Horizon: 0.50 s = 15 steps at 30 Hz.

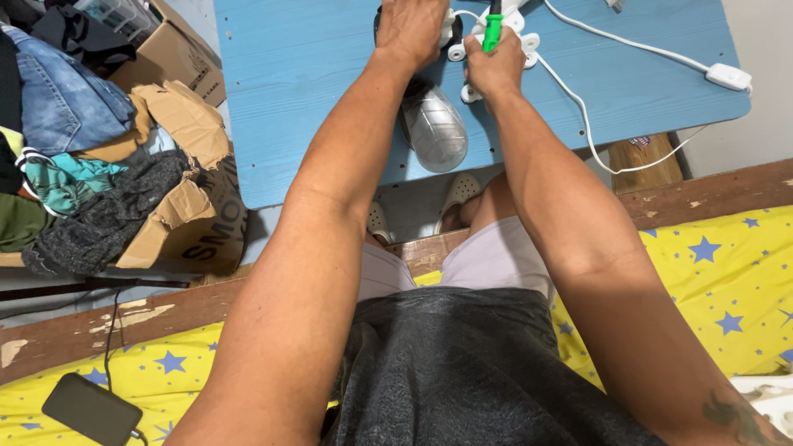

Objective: The person uses a green screwdriver to remove screws and disassemble a small white electric fan on a blue table. They remove the fan blades, the front grille, and the rear housing, placing the separated parts on the table.

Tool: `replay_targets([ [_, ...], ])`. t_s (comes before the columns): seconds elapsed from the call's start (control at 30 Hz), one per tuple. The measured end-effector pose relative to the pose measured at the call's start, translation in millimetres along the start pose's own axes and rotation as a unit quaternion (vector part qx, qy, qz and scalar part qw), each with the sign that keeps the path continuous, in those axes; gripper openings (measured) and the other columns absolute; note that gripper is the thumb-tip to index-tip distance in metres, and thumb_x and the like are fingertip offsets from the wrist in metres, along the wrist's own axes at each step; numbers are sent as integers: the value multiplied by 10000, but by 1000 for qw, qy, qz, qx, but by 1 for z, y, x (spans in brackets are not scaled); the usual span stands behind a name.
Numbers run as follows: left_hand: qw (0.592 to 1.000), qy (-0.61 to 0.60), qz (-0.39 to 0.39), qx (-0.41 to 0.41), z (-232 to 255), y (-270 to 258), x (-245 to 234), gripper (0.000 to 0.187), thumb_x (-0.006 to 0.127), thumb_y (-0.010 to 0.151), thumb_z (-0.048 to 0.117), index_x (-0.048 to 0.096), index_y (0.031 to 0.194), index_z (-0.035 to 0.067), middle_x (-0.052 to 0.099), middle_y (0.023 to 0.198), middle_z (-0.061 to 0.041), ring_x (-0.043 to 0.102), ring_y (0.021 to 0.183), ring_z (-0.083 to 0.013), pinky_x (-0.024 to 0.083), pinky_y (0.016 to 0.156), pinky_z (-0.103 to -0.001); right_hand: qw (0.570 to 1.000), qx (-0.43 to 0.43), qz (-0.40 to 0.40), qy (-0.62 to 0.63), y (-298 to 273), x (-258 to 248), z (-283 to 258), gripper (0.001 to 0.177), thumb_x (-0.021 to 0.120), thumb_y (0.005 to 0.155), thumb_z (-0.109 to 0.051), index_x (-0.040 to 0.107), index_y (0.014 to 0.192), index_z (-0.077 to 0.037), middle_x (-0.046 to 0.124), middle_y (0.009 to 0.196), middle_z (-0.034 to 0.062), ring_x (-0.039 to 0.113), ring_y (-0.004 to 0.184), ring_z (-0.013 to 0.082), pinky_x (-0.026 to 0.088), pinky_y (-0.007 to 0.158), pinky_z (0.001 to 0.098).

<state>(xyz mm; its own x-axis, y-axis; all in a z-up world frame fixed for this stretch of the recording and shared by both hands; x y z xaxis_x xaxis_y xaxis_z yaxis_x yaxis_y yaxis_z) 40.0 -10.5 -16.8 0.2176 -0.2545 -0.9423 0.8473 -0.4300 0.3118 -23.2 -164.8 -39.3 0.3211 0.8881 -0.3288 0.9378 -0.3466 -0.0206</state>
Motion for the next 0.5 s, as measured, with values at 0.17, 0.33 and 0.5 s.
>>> replay_targets([
  [0.17,999,-22,-8,-30,-1,-13,-19,556,829,686,188,626,1203,163,668,1192,-101,607,1145,-344,400,932,-619,994,-74,-47,-60,-9,-3,-3,272,840,831,-222,652,921,-48,695,778,40,664,708,167,538,664,346],
  [0.33,998,-32,-22,-58,-6,-35,-39,664,857,644,307,601,1235,147,659,1200,-126,596,1149,-367,367,944,-629,974,-108,-154,-124,-25,-2,-11,389,918,718,-281,647,890,-61,706,812,55,658,735,162,533,695,326],
  [0.5,992,-4,-66,-107,-19,-59,-48,658,808,669,302,590,1267,136,672,1226,-125,611,1174,-353,357,1010,-624,936,-135,-205,-252,-40,-1,-14,554,1000,636,-357,636,877,-17,714,834,122,679,764,228,543,744,357],
])
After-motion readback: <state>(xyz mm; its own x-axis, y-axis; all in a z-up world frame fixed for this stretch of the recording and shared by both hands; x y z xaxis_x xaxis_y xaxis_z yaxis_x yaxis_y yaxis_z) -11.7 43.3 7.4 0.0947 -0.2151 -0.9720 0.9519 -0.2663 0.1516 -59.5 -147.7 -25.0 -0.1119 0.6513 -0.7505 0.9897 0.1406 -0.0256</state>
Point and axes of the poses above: each hand's wrist, its own y-axis towards the middle knuckle, its own x-axis out of the palm, z = x × y, the point moved 4 cm from there along y, towards the middle knuckle
